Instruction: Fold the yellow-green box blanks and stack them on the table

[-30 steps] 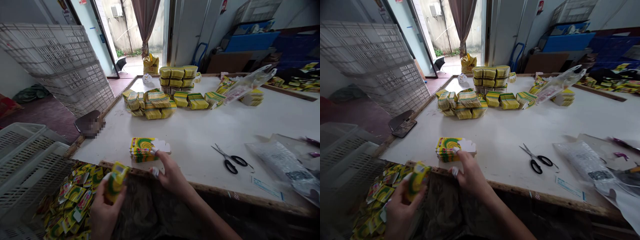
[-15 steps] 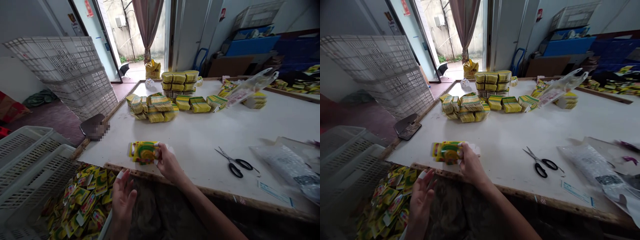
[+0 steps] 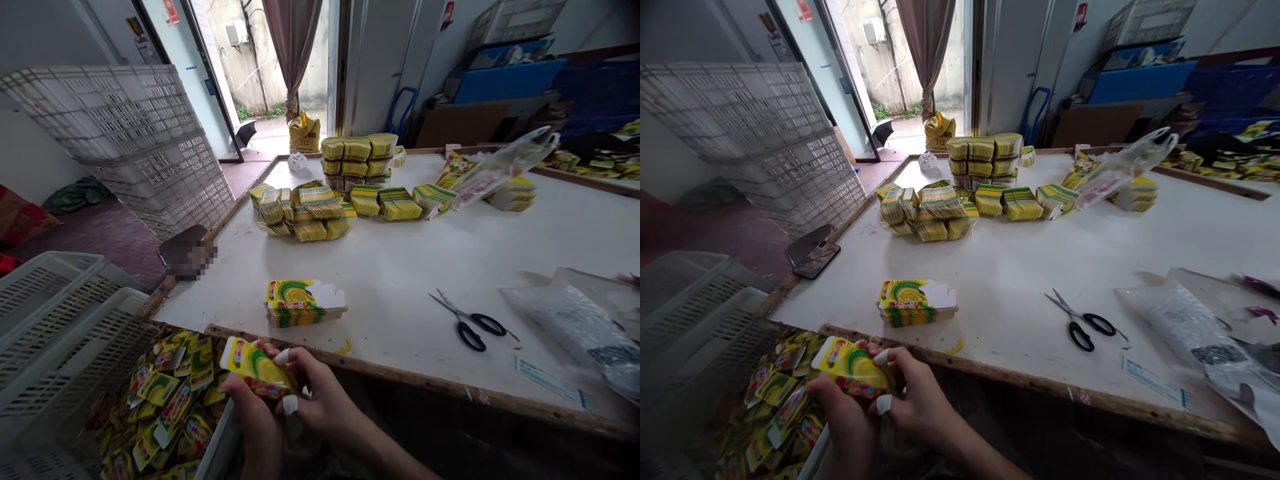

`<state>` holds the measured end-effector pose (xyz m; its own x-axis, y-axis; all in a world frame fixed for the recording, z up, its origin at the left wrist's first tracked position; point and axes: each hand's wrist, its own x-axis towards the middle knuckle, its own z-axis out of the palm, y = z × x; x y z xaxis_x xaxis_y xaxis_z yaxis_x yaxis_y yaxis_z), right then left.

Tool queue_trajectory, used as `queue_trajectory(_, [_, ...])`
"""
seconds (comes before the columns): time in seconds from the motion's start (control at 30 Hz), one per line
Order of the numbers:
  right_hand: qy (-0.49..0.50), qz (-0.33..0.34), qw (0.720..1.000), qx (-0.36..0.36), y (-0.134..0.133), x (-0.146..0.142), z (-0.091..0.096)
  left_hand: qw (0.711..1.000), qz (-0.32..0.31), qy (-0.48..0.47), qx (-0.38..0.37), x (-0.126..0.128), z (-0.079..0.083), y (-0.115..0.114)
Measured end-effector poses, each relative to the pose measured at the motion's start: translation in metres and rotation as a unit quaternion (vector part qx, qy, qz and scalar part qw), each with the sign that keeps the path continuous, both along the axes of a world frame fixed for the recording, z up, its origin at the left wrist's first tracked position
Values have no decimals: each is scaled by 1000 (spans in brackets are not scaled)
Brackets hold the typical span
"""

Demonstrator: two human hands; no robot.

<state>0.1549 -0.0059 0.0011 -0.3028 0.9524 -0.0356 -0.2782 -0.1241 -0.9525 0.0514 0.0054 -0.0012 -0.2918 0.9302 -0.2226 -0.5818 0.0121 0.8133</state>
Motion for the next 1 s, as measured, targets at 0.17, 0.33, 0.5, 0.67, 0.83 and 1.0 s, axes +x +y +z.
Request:
queue_trajectory(0.17, [98, -21, 993, -70, 11, 17, 1, 999, -24, 28, -15, 0, -14, -7])
queue_trajectory(0.33, [131, -62, 983, -113, 9, 19, -2, 998, 25, 41, -34, -3, -17, -4])
queue_trajectory(0.5, [191, -117, 964, -143, 8, 13, -6, 998, 9, 54, -40, -4, -24, -10])
queue_trajectory(0.67, [189, -122, 965, -137, 5, 15, -1, 985, -19, 167, -31, -10, -34, -17])
queue_trajectory(0.83, [162, -128, 970, -132, 3, 15, -5, 976, -34, 211, -33, -13, -30, -14])
queue_trajectory(1.0, [94, -124, 982, -103, 6, 21, -12, 993, -32, 112, -22, -12, -22, -9])
